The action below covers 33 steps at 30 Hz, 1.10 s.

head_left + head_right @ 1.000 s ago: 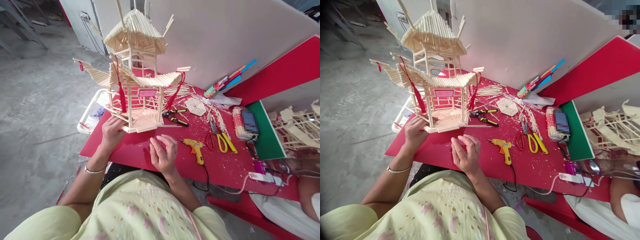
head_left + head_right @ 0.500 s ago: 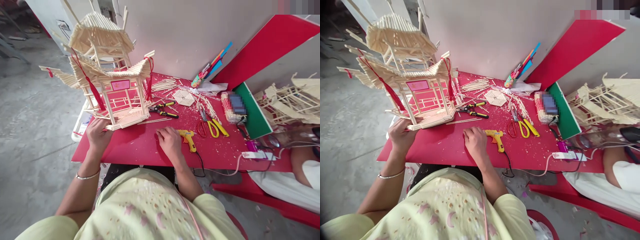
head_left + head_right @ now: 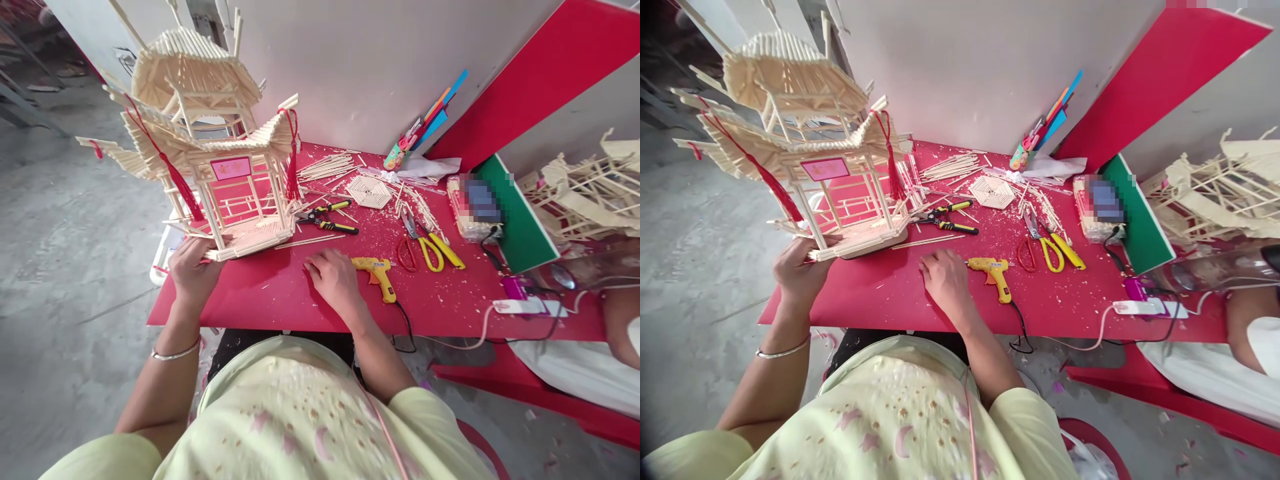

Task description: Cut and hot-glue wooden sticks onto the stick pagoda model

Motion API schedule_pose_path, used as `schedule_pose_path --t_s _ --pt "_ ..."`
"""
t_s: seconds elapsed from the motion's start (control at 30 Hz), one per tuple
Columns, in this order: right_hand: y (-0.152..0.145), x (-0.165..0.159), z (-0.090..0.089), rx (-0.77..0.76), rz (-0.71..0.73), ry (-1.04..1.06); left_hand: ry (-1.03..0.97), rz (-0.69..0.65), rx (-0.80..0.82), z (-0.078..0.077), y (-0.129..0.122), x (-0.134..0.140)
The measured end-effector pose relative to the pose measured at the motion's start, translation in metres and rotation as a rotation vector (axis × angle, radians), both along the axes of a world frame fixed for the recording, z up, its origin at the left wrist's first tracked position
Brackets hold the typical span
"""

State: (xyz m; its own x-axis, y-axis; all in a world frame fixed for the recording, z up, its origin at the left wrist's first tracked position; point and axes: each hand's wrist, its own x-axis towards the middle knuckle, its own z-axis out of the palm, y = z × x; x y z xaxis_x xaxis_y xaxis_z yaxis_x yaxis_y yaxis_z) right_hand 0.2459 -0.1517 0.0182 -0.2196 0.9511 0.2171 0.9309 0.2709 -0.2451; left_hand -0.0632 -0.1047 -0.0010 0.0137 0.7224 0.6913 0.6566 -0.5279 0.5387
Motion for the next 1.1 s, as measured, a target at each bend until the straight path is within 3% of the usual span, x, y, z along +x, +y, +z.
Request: schedule_pose_path --t_s 0.47,0.63,0.73,0.83,1.1 --pt "0.100 -0.030 -0.003 -0.177 -0.203 -0.098 -0.042 0.100 -0.091 0.002 0.000 0.007" --pt "0.088 -0.033 0.006 -0.241 -0.171 -0.112 -0.054 0.120 -0.070 0.003 0.003 0.006" --pt "0.075 -0.029 0.008 -0.260 -0.037 -0.061 -0.050 0.141 -0.072 0.003 0.004 0.006" --pt "0.065 -0.024 0.004 -0.283 0.104 -0.020 -0.046 0.122 -0.095 0.002 0.002 0.006" --pt "0.043 -0.015 -0.005 -0.179 0.209 -0.003 -0.008 0.057 -0.060 -0.002 -0.002 0.007"
